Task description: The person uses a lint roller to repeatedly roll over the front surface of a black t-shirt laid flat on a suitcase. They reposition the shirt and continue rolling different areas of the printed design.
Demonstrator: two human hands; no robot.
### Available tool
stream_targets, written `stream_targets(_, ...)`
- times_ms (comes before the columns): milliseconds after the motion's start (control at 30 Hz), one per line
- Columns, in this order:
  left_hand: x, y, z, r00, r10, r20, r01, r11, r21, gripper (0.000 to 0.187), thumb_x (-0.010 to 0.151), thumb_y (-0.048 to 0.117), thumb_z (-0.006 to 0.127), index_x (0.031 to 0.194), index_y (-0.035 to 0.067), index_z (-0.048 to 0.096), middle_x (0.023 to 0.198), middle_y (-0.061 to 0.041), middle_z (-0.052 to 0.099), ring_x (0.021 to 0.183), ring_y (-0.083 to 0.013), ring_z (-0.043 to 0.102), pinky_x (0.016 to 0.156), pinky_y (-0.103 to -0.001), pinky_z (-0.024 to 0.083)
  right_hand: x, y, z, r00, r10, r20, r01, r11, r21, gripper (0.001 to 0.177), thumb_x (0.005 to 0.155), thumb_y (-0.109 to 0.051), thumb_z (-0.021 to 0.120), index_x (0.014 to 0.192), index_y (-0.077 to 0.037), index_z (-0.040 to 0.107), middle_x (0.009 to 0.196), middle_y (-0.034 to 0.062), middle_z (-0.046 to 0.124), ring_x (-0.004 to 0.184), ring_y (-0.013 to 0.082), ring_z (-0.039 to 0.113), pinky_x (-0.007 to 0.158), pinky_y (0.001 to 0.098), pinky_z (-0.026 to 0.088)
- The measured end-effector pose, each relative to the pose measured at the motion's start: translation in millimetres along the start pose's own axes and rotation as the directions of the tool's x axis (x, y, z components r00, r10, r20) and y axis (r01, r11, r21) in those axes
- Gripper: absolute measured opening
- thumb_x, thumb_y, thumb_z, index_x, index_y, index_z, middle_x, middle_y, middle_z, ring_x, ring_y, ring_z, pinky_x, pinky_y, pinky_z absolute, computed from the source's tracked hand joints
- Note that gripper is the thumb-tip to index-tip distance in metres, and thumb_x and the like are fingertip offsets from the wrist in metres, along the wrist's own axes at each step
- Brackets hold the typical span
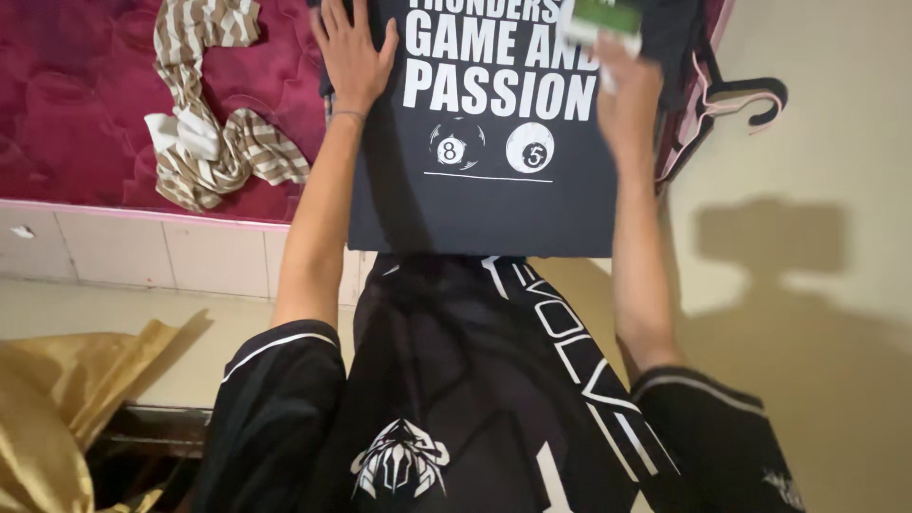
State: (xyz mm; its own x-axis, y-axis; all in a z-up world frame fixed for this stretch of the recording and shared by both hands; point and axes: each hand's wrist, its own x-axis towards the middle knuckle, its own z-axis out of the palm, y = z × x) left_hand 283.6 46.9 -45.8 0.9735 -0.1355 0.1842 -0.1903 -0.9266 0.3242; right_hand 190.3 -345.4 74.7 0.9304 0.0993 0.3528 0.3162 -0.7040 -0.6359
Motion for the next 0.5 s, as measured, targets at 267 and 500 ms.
stream_targets(267, 2, 0, 7, 0.994, -0.103, -0.027, 0.105, 0.990, 0.099, 0.073, 0.103, 0.057, 0.062, 0.148, 0.001, 0.049, 0.158, -0.027, 0.030, 0.148, -0.0563, 0.023, 0.121, -0.065, 0.015, -87, -74, 15, 0.968, 0.250, -0.001, -0.249, 0.962, -0.112, 0.033, 0.080, 0.013, 0.061, 0.103, -0.003, 0.077, 0.118, 0.0206, 0.073, 0.116, 0.0383, 0.071, 0.092, 0.0403, 0.056)
stream_targets(500, 34, -5, -4, 0.810, -0.486, 0.329, 0.552, 0.822, -0.145, 0.085, 0.096, 0.063, 0.057, 0.159, 0.013, 0.028, 0.170, -0.018, 0.017, 0.146, -0.0502, 0.029, 0.115, -0.065, 0.032, 6, 77, 57, 0.991, 0.087, -0.100, -0.101, 0.984, -0.149, 0.030, 0.078, 0.006, 0.064, 0.101, -0.005, 0.080, 0.112, 0.0193, 0.077, 0.109, 0.0356, 0.075, 0.094, 0.0418, 0.059)
